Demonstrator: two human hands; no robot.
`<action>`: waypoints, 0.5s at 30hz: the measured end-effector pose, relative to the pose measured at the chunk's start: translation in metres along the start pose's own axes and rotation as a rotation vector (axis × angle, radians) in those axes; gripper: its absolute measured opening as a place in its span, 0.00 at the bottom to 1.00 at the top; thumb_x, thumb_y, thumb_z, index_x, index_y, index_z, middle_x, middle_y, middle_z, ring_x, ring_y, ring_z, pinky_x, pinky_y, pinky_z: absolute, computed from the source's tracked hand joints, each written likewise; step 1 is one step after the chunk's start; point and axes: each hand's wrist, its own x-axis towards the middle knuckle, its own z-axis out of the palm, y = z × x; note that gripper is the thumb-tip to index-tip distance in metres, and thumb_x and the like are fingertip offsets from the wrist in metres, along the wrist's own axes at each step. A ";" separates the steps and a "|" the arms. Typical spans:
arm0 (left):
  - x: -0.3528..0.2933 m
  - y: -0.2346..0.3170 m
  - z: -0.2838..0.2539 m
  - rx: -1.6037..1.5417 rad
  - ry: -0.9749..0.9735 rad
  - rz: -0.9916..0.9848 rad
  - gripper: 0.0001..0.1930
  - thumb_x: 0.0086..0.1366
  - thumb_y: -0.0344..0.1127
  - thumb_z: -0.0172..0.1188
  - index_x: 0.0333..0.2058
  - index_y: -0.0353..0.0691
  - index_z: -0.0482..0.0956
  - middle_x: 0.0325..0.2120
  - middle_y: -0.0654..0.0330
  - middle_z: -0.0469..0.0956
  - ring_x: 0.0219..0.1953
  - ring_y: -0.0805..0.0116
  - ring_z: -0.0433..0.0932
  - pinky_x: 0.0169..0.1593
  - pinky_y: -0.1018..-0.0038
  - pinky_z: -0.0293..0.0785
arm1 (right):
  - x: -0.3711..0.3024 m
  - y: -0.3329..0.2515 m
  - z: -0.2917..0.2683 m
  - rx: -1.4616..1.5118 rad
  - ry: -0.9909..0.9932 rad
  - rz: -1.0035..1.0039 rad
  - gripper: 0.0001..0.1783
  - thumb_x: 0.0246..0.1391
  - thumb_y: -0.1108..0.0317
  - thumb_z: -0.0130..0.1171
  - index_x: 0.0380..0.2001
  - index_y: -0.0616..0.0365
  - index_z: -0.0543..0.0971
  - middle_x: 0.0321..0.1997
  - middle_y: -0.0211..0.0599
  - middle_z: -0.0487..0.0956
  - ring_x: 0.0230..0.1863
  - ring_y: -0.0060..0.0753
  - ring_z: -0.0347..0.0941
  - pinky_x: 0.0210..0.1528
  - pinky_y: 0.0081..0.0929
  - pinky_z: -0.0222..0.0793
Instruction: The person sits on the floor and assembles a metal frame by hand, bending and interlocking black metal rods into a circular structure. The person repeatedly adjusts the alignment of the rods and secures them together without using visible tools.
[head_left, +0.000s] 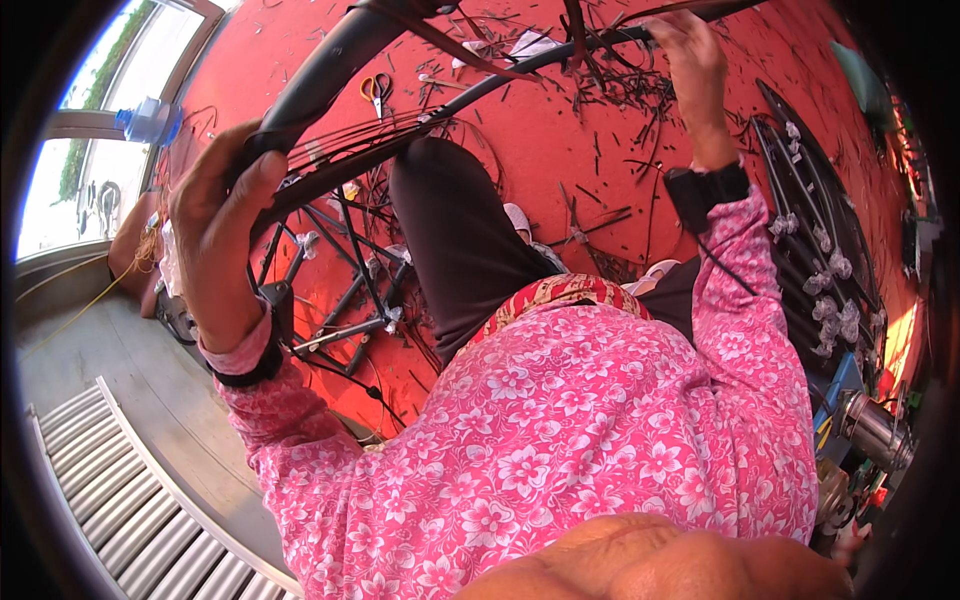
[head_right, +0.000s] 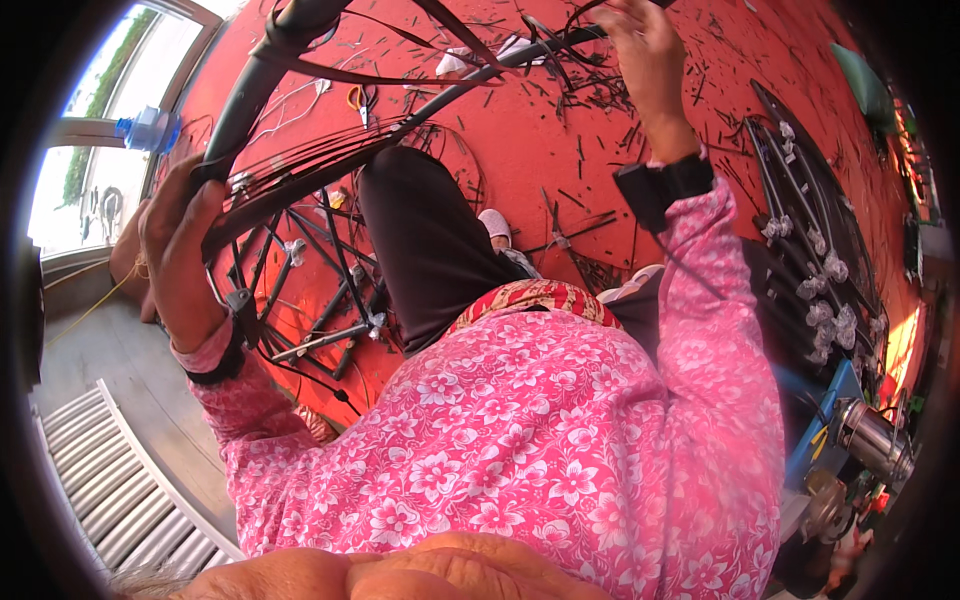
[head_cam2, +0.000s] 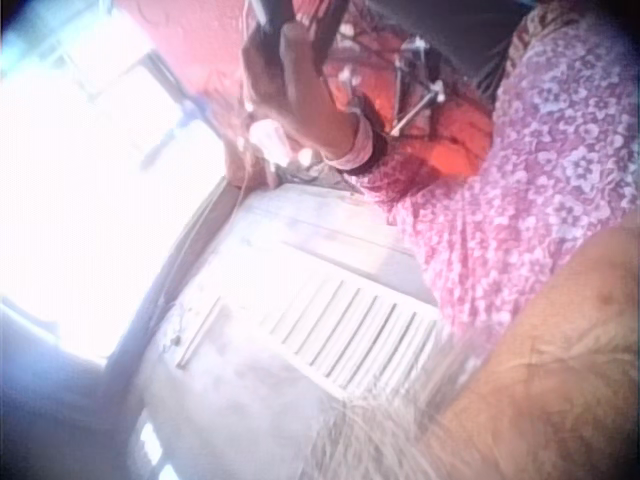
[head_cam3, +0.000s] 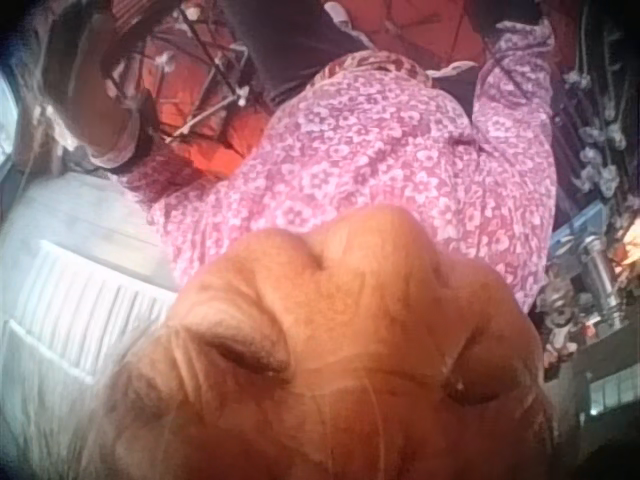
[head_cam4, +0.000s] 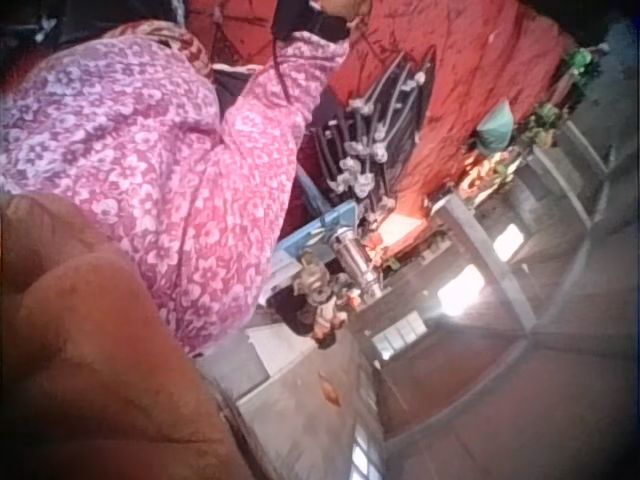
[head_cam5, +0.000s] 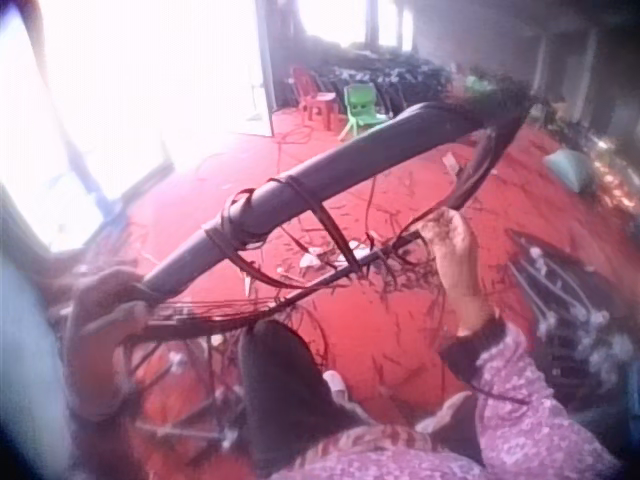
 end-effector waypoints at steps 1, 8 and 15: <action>-0.004 -0.003 0.000 -0.044 0.018 0.007 0.17 0.63 0.37 0.65 0.46 0.32 0.81 0.31 0.69 0.75 0.32 0.81 0.69 0.36 0.82 0.64 | -0.011 -0.002 0.000 0.005 0.146 0.084 0.15 0.60 0.63 0.65 0.46 0.61 0.78 0.42 0.29 0.81 0.44 0.20 0.77 0.45 0.19 0.73; -0.026 -0.015 -0.005 -0.183 0.082 0.000 0.17 0.64 0.33 0.64 0.49 0.31 0.80 0.32 0.68 0.76 0.33 0.81 0.69 0.38 0.83 0.65 | -0.083 0.053 0.052 -0.424 0.218 0.038 0.19 0.58 0.57 0.65 0.40 0.65 0.77 0.35 0.40 0.82 0.36 0.39 0.80 0.41 0.33 0.76; -0.042 -0.028 -0.001 -0.270 0.156 -0.041 0.15 0.64 0.30 0.63 0.49 0.31 0.80 0.33 0.69 0.77 0.33 0.83 0.70 0.37 0.83 0.65 | -0.030 0.066 0.068 -0.539 -0.163 0.232 0.25 0.58 0.47 0.60 0.38 0.63 0.81 0.25 0.48 0.81 0.29 0.54 0.79 0.33 0.46 0.74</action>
